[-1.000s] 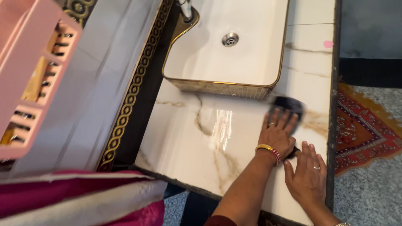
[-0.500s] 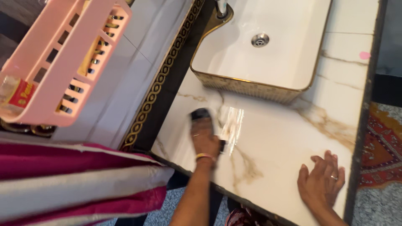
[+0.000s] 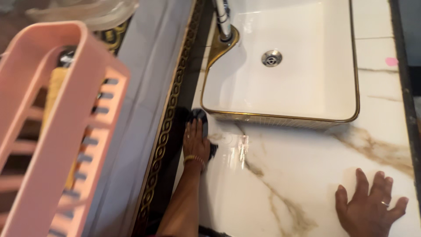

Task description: The person wipes a white marble countertop around a vessel sink using a dark cloth. They repeatedly wipe the same areas, moving the cloth back and forth across the surface.

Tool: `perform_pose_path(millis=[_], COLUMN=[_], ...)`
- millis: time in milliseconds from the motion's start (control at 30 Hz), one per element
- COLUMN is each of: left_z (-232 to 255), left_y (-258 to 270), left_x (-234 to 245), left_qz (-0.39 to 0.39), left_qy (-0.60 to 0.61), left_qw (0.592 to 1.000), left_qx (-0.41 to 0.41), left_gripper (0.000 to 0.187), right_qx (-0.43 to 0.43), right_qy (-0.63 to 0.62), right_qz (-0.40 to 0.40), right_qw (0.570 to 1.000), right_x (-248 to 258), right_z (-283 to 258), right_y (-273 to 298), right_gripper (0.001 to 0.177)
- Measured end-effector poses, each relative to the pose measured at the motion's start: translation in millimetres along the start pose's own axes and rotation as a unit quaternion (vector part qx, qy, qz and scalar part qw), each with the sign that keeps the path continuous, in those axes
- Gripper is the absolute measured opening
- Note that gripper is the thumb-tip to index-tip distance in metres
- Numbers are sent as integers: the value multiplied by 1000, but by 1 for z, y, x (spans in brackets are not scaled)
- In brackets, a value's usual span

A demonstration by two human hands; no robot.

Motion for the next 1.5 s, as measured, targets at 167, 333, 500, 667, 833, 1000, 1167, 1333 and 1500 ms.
perform_pose_path(millis=[167, 333, 500, 667, 833, 1000, 1167, 1333, 1500], left_z=[19, 39, 118, 283, 337, 294, 111, -7, -24], left_y=[-74, -60, 8, 47, 82, 97, 73, 97, 144], left_x=[-3, 9, 2, 8, 7, 1, 17, 13, -11], left_qz=[-32, 6, 2, -18, -15, -10, 68, 13, -57], left_qy=[-40, -35, 8, 103, 172, 186, 223, -36, -27], left_qw=[999, 994, 984, 993, 952, 905, 964, 999, 996], left_qx=[-9, 101, 180, -60, -254, -383, -127, -20, 61], left_gripper=[65, 65, 88, 84, 86, 88, 84, 85, 90], right_qx=[-35, -61, -60, -60, -49, -53, -66, -45, -38], right_qy=[12, -28, -26, -24, -44, -43, -37, -80, -214], right_qz=[-27, -63, -77, -78, -79, -97, -110, -111, -155], right_qw=[999, 996, 995, 995, 995, 993, 991, 990, 964], right_x=[5, 11, 15, 15, 13, 10, 3, -6, -12], right_z=[-4, -13, -17, -19, -16, -7, -3, 4, 23], right_y=[-15, -27, -32, -39, -29, -28, -29, -25, -23], right_gripper=[61, 71, 72, 73, 73, 73, 75, 77, 78])
Point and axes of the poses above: each hand's wrist, its own y-axis away from the middle knuckle, its own x-axis out of the back of the hand, z = x × y, the point moved 10 cm from there along -y, towards the middle knuckle, and after that the axes turned 7 degrees about -y, right-handed, at the moved point
